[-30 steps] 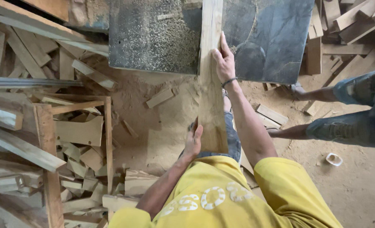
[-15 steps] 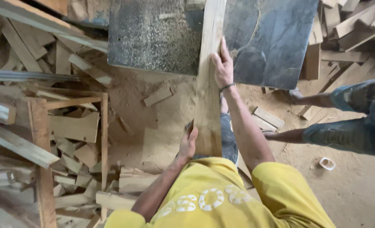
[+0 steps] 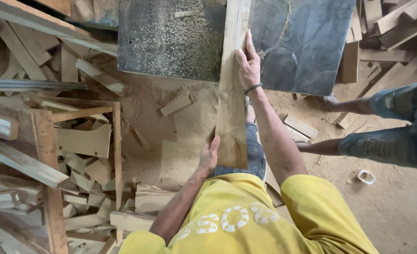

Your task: The person picks up wooden planks from a pile on the floor and places them onto the table of a woodworking machine, aligning each plank against the machine and guiding it through, with another worker assisting at the far side. The person repeats this handling with several planks.

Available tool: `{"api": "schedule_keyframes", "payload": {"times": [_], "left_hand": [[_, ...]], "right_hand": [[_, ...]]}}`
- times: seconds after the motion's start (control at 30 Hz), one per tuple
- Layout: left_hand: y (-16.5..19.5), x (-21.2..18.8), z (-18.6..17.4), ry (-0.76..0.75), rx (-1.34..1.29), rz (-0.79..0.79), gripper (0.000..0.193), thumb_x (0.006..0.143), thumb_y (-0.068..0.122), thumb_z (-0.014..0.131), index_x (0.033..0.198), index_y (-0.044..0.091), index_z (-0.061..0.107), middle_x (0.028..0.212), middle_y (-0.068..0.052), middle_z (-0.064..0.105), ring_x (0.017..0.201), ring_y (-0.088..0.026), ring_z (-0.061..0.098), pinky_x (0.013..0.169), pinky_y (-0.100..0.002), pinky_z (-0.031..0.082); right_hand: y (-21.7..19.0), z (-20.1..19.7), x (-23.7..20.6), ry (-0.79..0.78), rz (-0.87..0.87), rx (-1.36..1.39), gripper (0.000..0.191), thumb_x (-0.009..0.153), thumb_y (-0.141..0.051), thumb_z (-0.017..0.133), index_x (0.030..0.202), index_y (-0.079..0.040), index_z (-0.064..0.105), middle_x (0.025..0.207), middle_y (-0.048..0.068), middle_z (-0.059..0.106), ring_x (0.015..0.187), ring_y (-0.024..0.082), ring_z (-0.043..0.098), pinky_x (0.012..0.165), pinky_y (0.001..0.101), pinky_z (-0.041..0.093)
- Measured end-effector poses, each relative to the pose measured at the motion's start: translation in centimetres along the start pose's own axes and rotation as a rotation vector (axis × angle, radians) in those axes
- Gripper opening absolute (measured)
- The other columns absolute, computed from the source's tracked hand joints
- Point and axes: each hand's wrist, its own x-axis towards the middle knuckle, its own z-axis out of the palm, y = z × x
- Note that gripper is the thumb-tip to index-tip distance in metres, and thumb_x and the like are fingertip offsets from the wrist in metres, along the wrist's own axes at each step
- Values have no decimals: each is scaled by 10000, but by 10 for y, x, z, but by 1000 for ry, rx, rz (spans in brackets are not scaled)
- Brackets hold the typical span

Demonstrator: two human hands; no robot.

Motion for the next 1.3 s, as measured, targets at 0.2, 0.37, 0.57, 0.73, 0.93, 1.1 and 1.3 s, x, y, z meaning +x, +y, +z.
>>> {"api": "schedule_keyframes", "payload": {"times": [0.2, 0.37, 0.57, 0.73, 0.93, 1.1, 1.3], "left_hand": [[3, 4, 2, 0, 9, -22, 624, 1075, 399, 480, 1515, -42, 461, 1512, -151, 549, 1395, -242, 490, 1169, -336, 369], [9, 3, 15, 18, 43, 40, 629, 1078, 405, 476, 1525, -37, 438, 1534, -150, 519, 1425, -242, 462, 1189, -340, 342], [15, 4, 25, 1, 6, 58, 616, 1084, 397, 469, 1520, -38, 454, 1541, -167, 516, 1431, -264, 465, 1203, -356, 344], [4, 11, 28, 22, 36, 69, 631, 1088, 409, 462, 1542, -26, 405, 1578, -144, 465, 1469, -250, 411, 1224, -353, 300], [-14, 9, 25, 13, -110, 15, 633, 1086, 405, 492, 1533, -39, 443, 1549, -162, 498, 1426, -261, 447, 1208, -366, 337], [-23, 9, 19, 81, 12, -47, 648, 1068, 428, 484, 1550, 4, 401, 1575, -116, 469, 1452, -218, 421, 1203, -337, 318], [-24, 36, 18, 116, -11, -80, 648, 1052, 426, 500, 1543, 11, 417, 1546, -113, 491, 1411, -223, 451, 1180, -345, 355]], "right_hand": [[0, -1, 5, -25, -8, 24, 666, 1074, -31, 572, 1661, -89, 262, 1685, 124, 397, 1508, 190, 449, 1258, 308, 363], [-2, -5, 10, -46, -52, 6, 669, 1068, 8, 572, 1658, -72, 267, 1707, 115, 347, 1527, 181, 416, 1269, 308, 340], [-5, -9, 12, -72, -50, -1, 660, 1077, 2, 556, 1661, -83, 262, 1702, 121, 380, 1510, 182, 446, 1260, 300, 368], [-5, -9, 18, -68, -34, 8, 660, 1076, -12, 557, 1659, -77, 254, 1710, 119, 347, 1538, 194, 417, 1284, 315, 347], [-4, -9, 19, -38, -34, -25, 682, 1055, -3, 577, 1653, -67, 254, 1720, 130, 290, 1586, 210, 324, 1317, 334, 274], [-10, -5, 16, -33, -13, -13, 675, 1041, -10, 579, 1642, -62, 275, 1706, 135, 328, 1560, 216, 361, 1294, 332, 294], [-11, -4, 44, -17, -16, -57, 688, 1045, -42, 604, 1647, -78, 273, 1689, 129, 383, 1535, 218, 427, 1287, 334, 336]]}}
